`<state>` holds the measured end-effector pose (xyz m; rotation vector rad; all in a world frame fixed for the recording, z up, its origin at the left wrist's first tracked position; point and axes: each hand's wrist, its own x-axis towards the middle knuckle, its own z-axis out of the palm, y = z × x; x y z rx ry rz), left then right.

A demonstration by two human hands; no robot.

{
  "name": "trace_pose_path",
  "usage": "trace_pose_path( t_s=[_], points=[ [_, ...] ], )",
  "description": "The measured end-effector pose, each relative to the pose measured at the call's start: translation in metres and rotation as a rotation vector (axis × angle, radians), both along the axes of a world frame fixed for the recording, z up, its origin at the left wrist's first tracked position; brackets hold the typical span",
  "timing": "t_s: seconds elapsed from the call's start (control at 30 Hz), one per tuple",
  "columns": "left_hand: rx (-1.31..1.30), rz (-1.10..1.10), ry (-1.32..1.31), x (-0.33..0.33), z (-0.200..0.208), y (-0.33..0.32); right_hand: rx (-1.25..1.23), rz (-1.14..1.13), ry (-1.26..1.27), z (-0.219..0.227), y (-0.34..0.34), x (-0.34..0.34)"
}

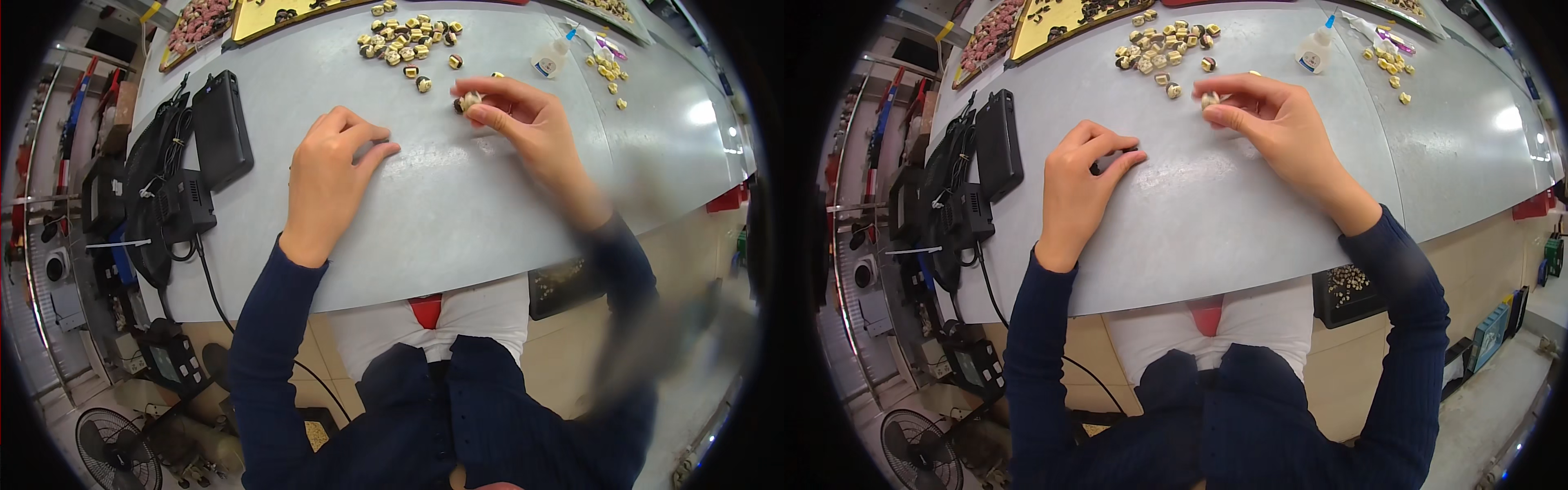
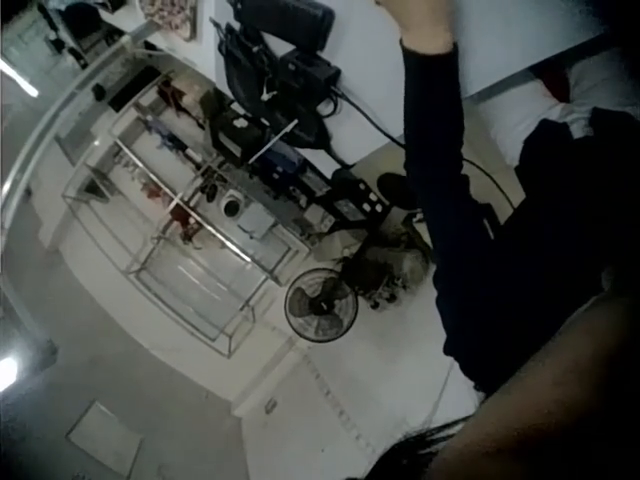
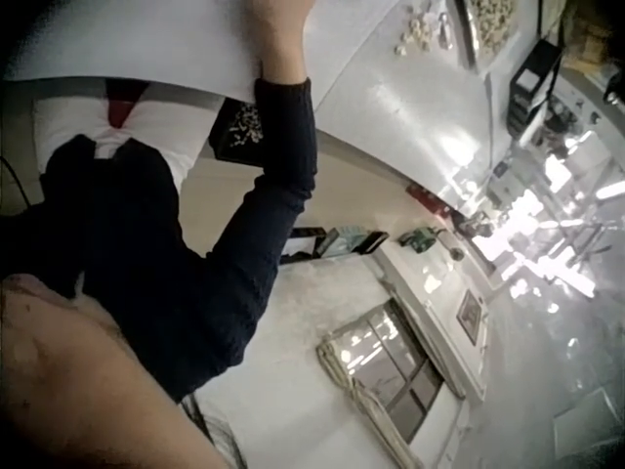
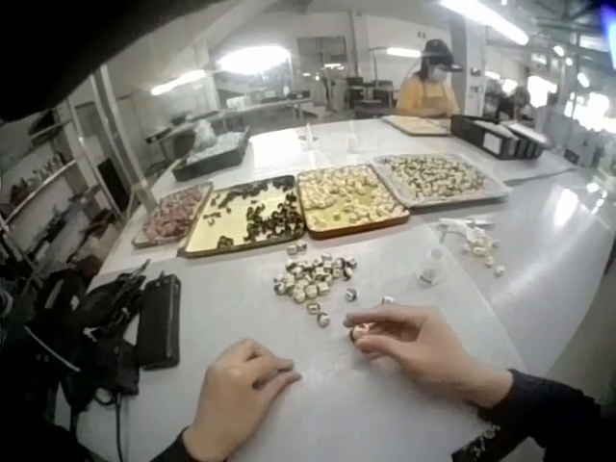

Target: Applying glue to small black components and assembling them into gold housings on a factory workbench.

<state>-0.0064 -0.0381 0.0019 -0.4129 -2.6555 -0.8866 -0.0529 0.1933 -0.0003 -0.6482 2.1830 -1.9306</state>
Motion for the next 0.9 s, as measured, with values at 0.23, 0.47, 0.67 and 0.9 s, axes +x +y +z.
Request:
trace_pose_path(
  t_s=[0.23, 0.47, 0.67, 0.9],
  points=[
    [0.053, -0.011, -0.011, 0.003, 0.001, -0.001, -0.110, -0.535, 0.377, 0.000, 0.011, -0.008],
    [0.510, -0.088, -0.085, 0.005, 0.009, 0.009, 0.258, -0.889, 0.486, -0.023, 0.036, -0.040],
    [0.626, -0.205, -0.105, 0.006, 0.006, 0.011, 0.375, -0.729, 0.239, -0.041, 0.063, -0.063],
    [0.589, -0.282, -0.140, 0.011, 0.003, 0.014, -0.209, -0.244, 0.009, 0.006, 0.033, -0.031]
  ],
)
